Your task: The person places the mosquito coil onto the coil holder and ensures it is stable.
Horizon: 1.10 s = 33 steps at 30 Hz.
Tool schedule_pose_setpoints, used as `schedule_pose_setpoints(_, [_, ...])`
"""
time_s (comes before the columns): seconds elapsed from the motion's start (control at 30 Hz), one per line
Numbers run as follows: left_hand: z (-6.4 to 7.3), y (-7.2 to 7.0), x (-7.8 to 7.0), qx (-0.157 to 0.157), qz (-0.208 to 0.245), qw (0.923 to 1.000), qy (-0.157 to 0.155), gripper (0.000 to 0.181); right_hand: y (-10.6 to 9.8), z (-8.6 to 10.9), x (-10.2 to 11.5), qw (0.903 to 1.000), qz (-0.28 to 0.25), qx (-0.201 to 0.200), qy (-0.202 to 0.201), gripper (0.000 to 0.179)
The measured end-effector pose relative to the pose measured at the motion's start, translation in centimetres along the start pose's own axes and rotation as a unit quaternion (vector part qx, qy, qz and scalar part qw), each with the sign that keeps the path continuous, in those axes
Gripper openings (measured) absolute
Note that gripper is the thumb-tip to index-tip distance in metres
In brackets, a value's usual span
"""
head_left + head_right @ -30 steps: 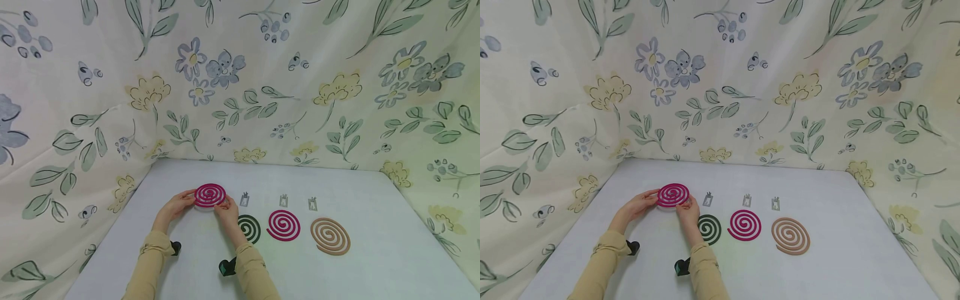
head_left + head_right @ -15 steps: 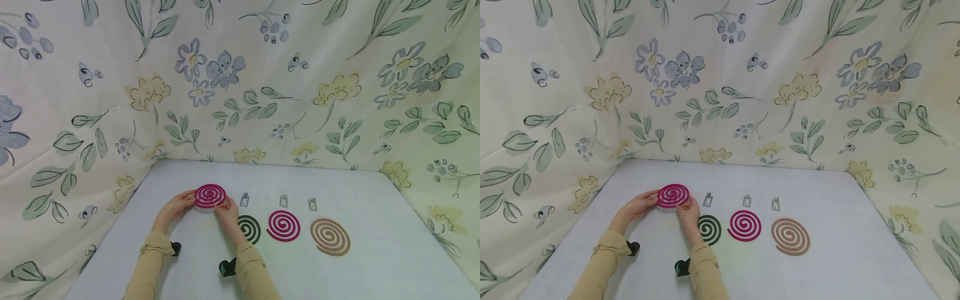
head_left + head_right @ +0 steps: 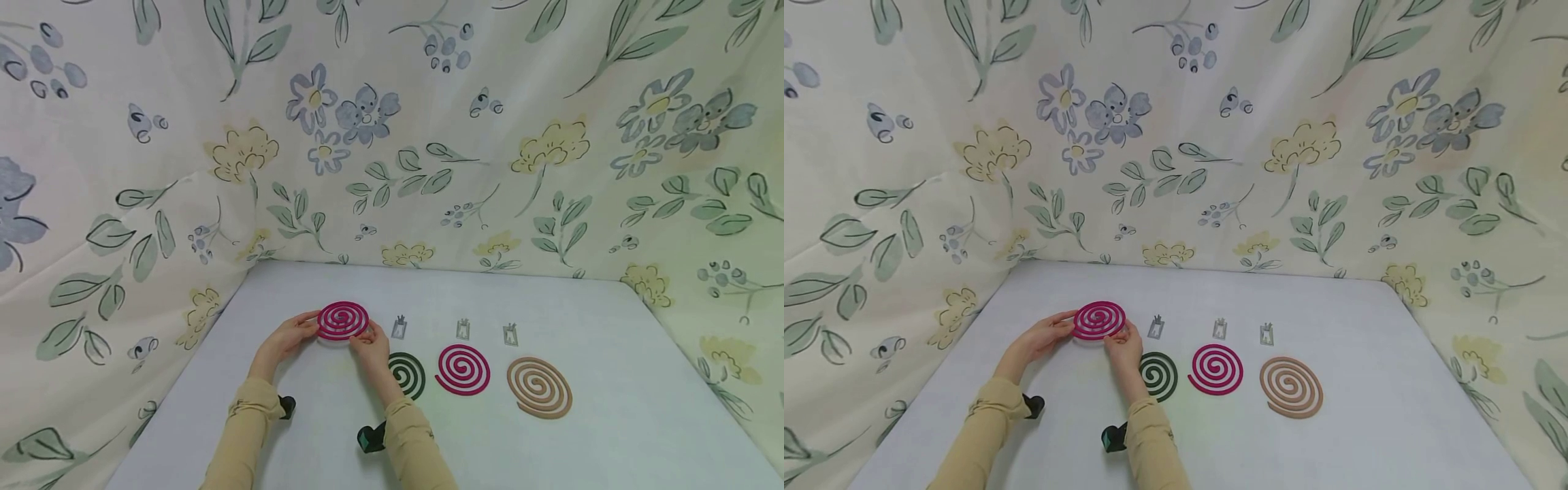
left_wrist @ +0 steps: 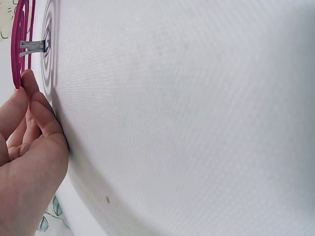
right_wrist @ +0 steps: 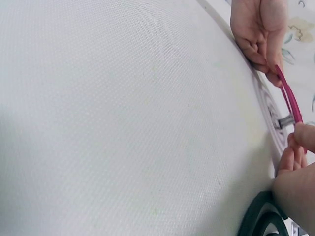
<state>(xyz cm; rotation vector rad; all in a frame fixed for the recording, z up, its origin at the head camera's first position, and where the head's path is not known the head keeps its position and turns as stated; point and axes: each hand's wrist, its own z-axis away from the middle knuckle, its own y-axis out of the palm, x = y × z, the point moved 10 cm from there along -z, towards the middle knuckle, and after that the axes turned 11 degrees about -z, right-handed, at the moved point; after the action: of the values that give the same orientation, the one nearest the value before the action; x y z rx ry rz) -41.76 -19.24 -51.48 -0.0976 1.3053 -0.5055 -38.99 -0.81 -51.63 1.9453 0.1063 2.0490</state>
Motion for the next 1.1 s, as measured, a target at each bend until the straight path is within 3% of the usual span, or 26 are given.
schedule_pose_setpoints(0.43, [0.16,0.01,0.02,-0.008,-0.008,0.9999,-0.011,0.052,-0.04,0.08,0.01,0.9999,0.011,-0.001,0.01,0.057])
schedule_pose_setpoints(1.1, [-0.12,-0.16,0.04,-0.005,0.003,1.0,0.001,0.053,-0.03,0.01,0.13,1.0,0.004,0.001,-0.007,0.057])
